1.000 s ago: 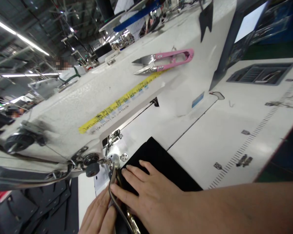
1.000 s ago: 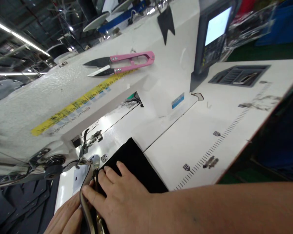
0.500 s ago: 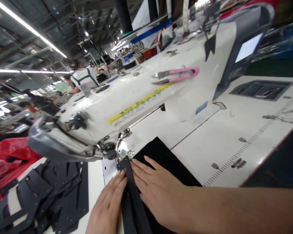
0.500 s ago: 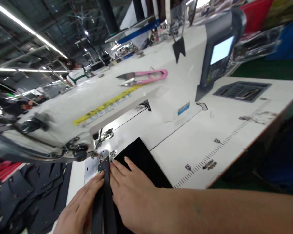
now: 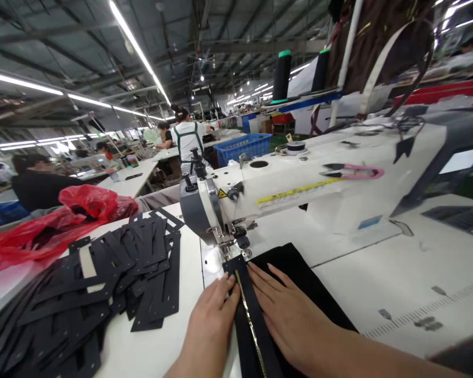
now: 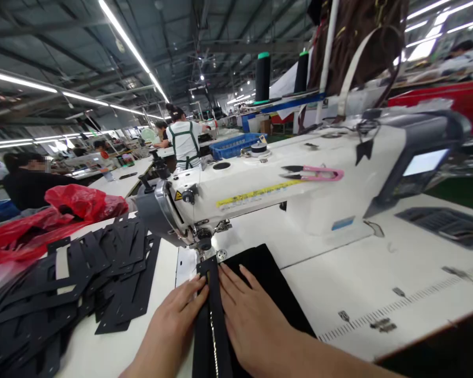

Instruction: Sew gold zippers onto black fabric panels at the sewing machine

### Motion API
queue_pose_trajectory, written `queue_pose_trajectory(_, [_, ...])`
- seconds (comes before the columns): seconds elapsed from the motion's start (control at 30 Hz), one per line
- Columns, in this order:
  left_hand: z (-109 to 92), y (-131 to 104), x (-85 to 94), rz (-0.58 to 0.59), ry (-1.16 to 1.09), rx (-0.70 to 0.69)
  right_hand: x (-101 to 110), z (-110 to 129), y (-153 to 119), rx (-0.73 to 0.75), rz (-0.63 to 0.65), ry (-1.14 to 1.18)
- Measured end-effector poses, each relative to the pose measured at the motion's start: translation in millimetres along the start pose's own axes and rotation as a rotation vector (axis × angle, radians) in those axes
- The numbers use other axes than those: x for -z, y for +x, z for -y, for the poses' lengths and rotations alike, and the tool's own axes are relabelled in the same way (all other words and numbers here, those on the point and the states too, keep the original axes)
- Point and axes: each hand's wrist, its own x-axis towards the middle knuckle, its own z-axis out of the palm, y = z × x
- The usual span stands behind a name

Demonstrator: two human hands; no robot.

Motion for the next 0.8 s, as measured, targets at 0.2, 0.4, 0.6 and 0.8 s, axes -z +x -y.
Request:
queue_pose_trajectory(0.2, [1.6,-1.5,-5.7,-0.016,0.04,-0.02,-0.1,-2.2,2.4,0.019,0.04,-0.003])
queue_pose_trajectory(0.4, [9.5,3.1,-6.7,0.024,0.029,-0.001,-2.0,-8.4,14.6,0.025,0.078,-0.015])
queue_pose_trajectory(0.6, [16.8,12.4,-10.7,-0.001,-0.024,0.07,-6.0,-17.3,28.3,0.026,0.065,-0.002])
queue_pose_trajectory(0.8, [22.5,16.3,-13.1,-0.012,-0.048,0.051,-3.5,-23.4,35.9,0.05,0.125,-0.002])
